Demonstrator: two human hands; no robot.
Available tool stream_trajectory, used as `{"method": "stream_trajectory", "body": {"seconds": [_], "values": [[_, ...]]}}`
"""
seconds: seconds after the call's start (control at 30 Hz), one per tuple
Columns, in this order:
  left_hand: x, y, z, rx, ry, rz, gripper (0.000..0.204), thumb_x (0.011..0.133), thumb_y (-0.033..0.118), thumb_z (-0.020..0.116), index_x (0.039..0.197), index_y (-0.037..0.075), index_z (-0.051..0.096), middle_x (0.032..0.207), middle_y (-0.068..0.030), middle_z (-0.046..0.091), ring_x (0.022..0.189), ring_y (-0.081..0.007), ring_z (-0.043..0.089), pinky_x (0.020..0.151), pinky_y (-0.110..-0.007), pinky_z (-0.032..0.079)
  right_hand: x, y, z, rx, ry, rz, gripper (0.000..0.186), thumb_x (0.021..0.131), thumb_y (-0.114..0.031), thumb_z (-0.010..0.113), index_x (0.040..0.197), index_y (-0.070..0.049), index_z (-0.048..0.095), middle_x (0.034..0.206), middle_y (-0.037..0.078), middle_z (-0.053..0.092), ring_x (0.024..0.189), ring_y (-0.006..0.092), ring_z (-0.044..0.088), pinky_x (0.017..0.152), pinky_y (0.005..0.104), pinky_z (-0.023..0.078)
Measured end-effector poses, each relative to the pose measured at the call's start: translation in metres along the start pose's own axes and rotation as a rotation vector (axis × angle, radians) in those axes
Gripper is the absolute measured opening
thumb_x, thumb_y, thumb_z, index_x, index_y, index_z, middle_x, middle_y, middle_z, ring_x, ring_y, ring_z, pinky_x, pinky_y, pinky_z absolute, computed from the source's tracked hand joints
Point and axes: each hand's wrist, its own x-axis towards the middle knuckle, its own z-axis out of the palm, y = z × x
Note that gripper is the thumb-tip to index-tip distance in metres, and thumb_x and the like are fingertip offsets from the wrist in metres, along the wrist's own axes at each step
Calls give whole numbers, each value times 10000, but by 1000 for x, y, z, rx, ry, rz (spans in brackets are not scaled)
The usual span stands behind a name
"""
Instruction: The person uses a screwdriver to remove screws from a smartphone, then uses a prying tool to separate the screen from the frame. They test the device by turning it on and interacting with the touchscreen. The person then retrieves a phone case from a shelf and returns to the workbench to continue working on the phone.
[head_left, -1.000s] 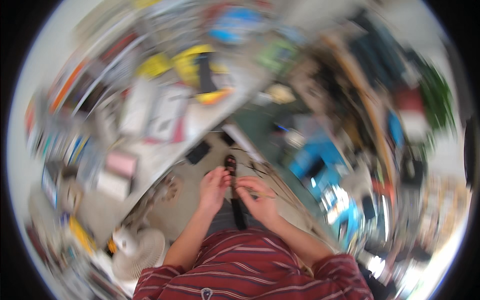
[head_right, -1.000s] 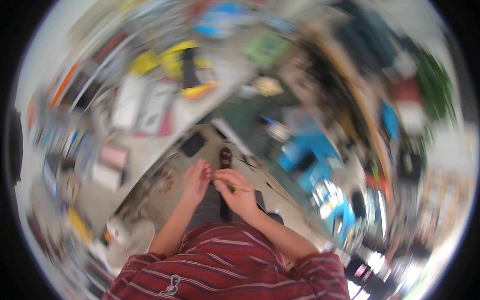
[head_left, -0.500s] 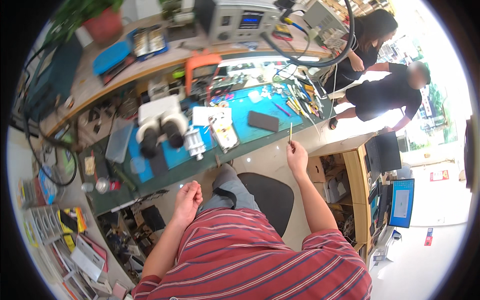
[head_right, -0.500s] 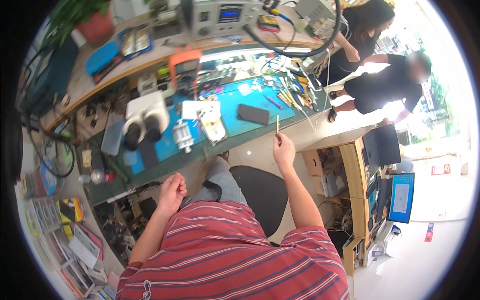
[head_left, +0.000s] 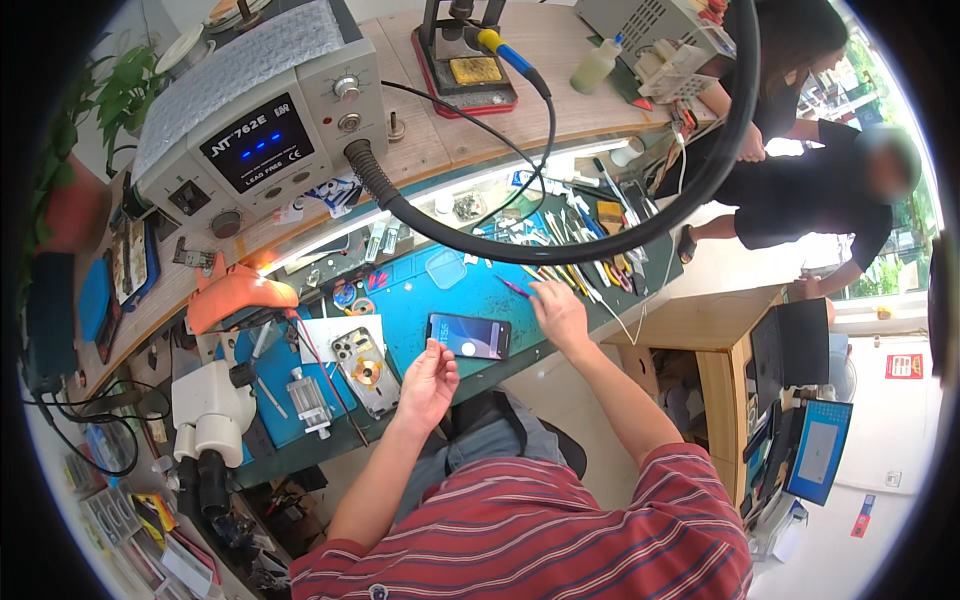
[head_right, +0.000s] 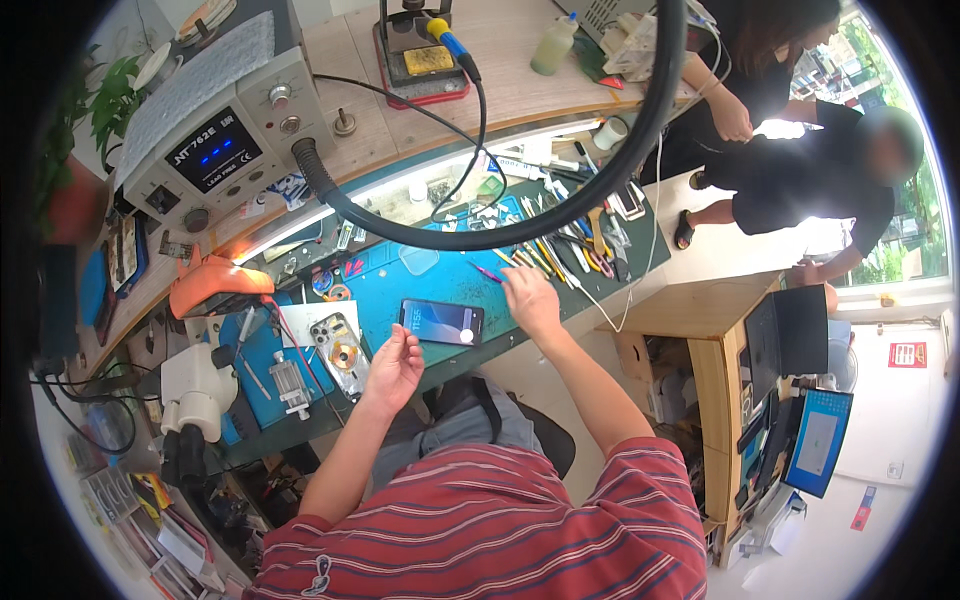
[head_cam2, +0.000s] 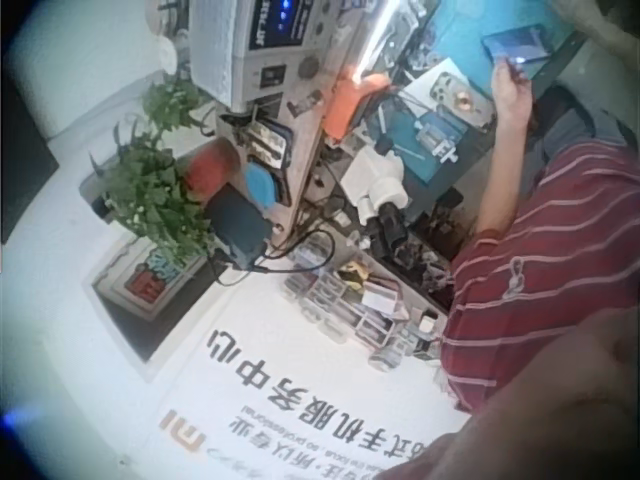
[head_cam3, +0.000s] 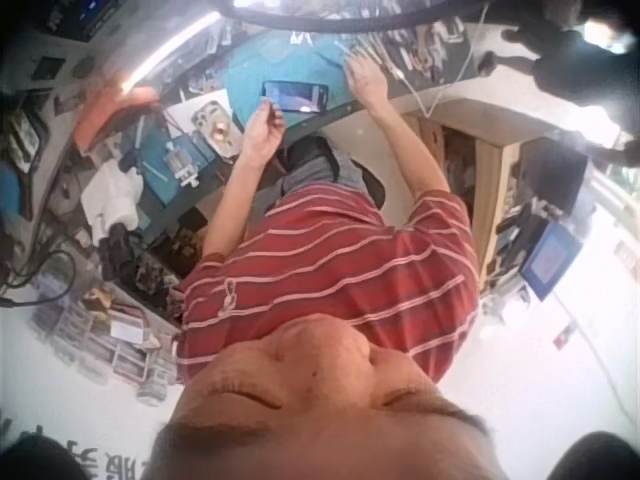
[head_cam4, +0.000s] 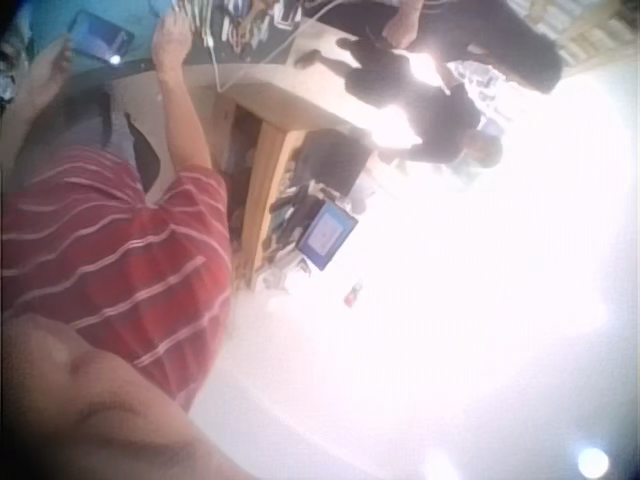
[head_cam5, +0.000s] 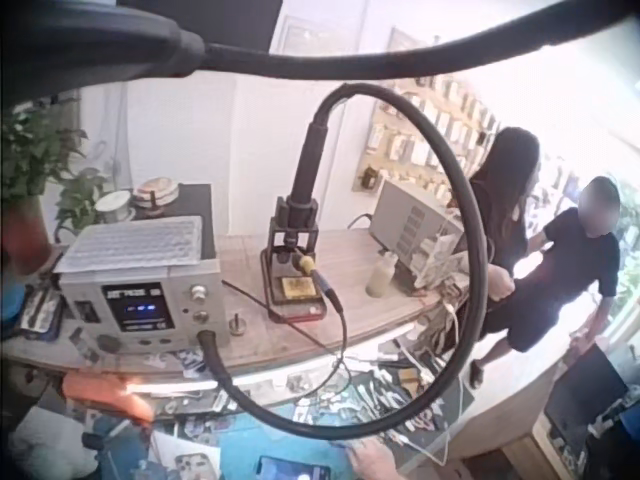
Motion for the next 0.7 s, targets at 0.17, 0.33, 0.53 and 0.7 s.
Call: {"method": "stream_trajectory", "body": {"seconds": [0.17, 0.33, 0.53, 0.7], "values": [[38, -11, 3, -71, -100, 40, 284, 1032, 373, 571, 942, 104, 570, 806, 17, 560, 716, -93, 527, 648, -239, 466, 2, 13, 23, -80, -10, -195, 329, 835, -57, 700, 1164, -48, 679, 987, 85, 638, 917, 265, 618, 797, 365, 511], [42, -28, -23, -118, -351, 230, 292, 1038, 392, 547, 963, 111, 561, 799, 23, 506, 705, -95, 472, 642, -255, 415, -11, 20, 42, -13, 205, -183, 314, 816, 6, 699, 1126, -45, 696, 964, 99, 635, 863, 279, 628, 755, 389, 517], [31, -71, -28, -87, -352, 430, 254, 1035, 369, 559, 977, 125, 593, 827, 20, 551, 785, -120, 564, 729, -268, 510, -54, -10, 27, 359, 435, -188, 331, 835, 87, 653, 1119, -68, 720, 923, 55, 613, 627, 120, 544, 531, 262, 450], [22, -125, -44, -17, -331, 472, 234, 1008, 351, 609, 966, 121, 622, 920, 14, 634, 897, -129, 637, 831, -292, 570, -138, -53, -17, 537, 266, -288, 371, 793, 1, 800, 1152, -75, 746, 903, 49, 611, 641, 109, 543, 537, 259, 441]]}}
